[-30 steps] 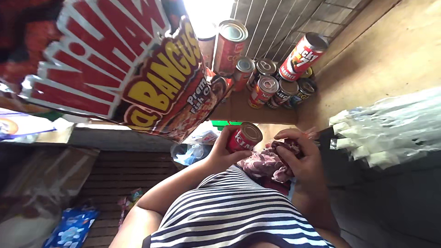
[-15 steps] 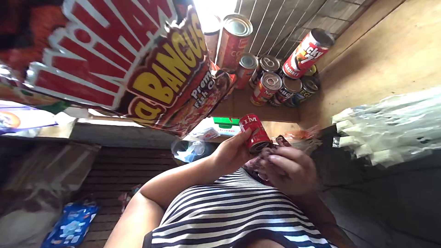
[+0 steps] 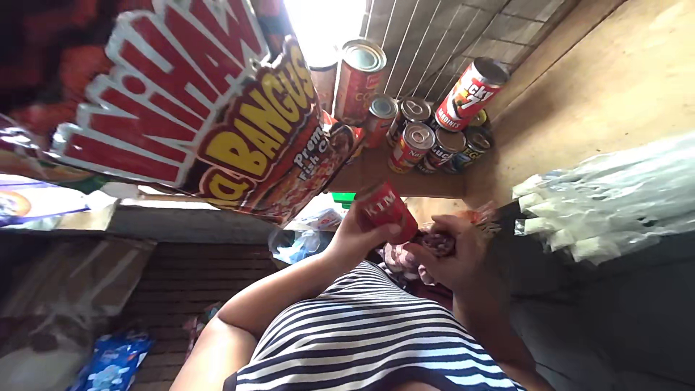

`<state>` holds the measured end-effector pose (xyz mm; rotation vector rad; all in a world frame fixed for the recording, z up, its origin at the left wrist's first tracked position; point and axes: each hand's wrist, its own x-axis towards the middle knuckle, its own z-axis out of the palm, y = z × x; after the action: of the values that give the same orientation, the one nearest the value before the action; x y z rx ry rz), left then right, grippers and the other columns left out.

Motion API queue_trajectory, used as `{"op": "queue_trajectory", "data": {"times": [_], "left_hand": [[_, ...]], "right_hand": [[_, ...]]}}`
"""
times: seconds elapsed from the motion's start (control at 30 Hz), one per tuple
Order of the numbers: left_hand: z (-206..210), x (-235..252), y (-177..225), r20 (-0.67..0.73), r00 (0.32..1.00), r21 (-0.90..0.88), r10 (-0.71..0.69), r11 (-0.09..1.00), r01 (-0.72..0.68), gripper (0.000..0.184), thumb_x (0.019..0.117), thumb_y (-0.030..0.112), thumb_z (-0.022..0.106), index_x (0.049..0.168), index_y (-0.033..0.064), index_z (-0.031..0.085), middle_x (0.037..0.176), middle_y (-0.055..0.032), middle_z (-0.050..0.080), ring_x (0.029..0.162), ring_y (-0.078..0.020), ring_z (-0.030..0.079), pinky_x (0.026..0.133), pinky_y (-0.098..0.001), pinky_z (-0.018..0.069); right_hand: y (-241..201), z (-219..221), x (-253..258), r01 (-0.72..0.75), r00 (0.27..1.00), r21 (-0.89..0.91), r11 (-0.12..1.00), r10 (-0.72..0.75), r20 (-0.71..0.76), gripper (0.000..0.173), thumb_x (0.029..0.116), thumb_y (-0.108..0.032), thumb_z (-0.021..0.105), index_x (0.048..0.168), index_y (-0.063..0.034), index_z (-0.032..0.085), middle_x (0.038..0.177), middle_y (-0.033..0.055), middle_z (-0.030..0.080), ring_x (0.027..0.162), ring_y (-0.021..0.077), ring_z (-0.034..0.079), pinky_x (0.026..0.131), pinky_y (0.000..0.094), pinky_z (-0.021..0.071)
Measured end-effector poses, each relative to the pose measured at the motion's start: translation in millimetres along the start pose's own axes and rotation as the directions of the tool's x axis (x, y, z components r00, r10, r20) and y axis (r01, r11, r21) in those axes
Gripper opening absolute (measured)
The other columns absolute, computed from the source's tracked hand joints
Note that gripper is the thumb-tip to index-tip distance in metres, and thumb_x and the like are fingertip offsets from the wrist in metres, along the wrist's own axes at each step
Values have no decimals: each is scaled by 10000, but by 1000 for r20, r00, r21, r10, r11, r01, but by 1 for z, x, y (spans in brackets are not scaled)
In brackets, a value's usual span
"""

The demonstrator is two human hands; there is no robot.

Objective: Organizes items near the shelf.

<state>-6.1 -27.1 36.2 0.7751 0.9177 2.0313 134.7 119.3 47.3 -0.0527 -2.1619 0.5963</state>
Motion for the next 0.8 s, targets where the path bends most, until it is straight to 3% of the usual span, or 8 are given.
{"op": "queue_trajectory", "data": {"times": [0.13,0.3,0.33,0.4,0.5,0.6,0.7,0.8], "left_hand": [[-8,5,-8,137,928,434,345,822,-370,711,835,52,818,1426,49,421,1334,-65,573,1239,-145,590,1055,-373,530],[-11,13,5,191,925,492,328,784,-380,698,810,55,833,1403,18,467,1425,-132,484,1311,-198,541,1064,-388,527],[-11,13,8,230,924,508,306,772,-382,679,808,67,830,1392,11,489,1472,-153,444,1337,-211,523,1073,-389,523],[-8,13,14,298,924,550,241,747,-372,624,816,100,817,1367,30,533,1541,-168,377,1351,-198,500,1073,-371,513],[-1,10,18,320,927,615,196,701,-361,633,848,123,793,1423,65,536,1604,-175,300,1354,-178,501,1055,-353,523],[-1,10,19,311,914,644,259,650,-403,752,879,234,799,1516,73,433,1650,-179,233,1440,-205,419,1112,-373,481],[-4,5,20,299,908,692,293,589,-417,758,898,343,777,1504,44,434,1649,-189,243,1478,-212,365,1148,-391,432],[-9,3,17,295,903,692,314,582,-428,700,919,348,752,1468,21,467,1620,-203,304,1472,-225,377,1153,-403,427]], "right_hand": [[-1,11,-2,-133,989,67,989,128,71,690,903,-422,769,1411,-43,497,1126,106,685,823,0,620,742,140,525],[1,13,-3,-235,959,102,967,213,187,796,876,-465,773,1452,13,503,1318,189,643,919,38,640,786,203,539],[1,15,-2,-238,955,101,966,214,203,785,880,-461,767,1458,3,509,1330,188,641,1015,63,658,860,236,554],[-4,17,2,-249,950,128,960,217,223,709,873,-397,765,1425,-9,546,1270,148,674,1102,69,659,945,261,555],[-10,24,5,-274,952,142,951,248,181,558,814,-344,799,1205,25,652,1011,84,741,933,15,690,849,221,581],[-11,26,12,-282,959,178,943,279,42,496,834,-353,817,1122,14,648,937,26,735,868,-5,693,802,222,600],[-8,19,38,-318,896,256,913,377,-234,274,827,-191,822,1022,-98,654,859,-120,713,771,-50,680,700,195,612],[9,12,62,-302,812,175,937,349,-468,361,914,-172,742,1183,-10,563,1018,-63,686,950,-13,681,866,239,596]]}}
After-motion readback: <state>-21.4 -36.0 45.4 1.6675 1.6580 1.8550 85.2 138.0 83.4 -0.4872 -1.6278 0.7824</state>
